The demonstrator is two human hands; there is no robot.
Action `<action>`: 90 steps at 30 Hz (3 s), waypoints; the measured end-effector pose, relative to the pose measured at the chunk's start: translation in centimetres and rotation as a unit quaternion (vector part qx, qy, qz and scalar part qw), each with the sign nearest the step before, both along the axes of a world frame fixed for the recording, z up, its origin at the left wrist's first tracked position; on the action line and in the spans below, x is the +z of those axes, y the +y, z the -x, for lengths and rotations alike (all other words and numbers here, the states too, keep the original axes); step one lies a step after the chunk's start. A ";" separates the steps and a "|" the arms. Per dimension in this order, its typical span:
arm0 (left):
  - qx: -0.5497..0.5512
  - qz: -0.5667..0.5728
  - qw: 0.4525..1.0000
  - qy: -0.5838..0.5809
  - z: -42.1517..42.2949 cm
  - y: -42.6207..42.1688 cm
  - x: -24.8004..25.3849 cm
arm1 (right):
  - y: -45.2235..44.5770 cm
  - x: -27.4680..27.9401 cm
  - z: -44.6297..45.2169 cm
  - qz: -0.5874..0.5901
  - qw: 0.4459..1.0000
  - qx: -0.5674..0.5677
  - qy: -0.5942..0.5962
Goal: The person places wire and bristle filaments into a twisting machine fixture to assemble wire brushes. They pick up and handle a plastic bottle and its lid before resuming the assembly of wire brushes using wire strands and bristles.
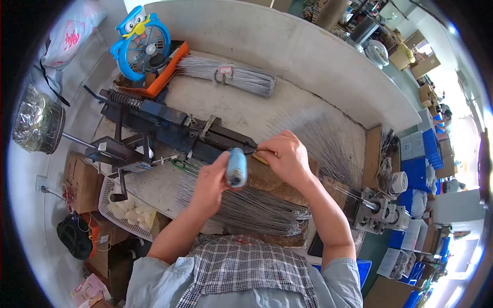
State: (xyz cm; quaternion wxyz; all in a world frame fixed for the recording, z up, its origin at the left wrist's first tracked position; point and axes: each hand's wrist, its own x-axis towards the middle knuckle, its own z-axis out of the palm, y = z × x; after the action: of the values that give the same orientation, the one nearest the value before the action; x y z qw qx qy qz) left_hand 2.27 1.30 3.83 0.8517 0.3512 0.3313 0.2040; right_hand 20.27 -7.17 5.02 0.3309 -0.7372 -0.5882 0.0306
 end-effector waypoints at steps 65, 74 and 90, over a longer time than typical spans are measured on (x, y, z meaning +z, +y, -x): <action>-0.111 -0.127 0.983 -0.069 -7.9 -6.9 -4.7 | -11.8 1.5 -2.6 0.021 0.981 -0.128 0.144; -0.040 -0.131 0.990 -0.025 -7.6 -6.5 -4.0 | -12.5 2.8 -2.5 0.026 0.991 -0.054 0.123; -0.021 -0.048 0.999 -0.004 -5.2 -4.2 -3.1 | -3.9 1.3 -0.7 0.064 0.982 -0.056 0.166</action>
State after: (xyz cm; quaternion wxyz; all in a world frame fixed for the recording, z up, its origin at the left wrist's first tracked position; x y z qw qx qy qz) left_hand 7.44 -2.95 0.77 0.8394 0.3973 0.3102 0.2032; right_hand 20.97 -11.07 6.29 0.3773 -0.7733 -0.4797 0.1718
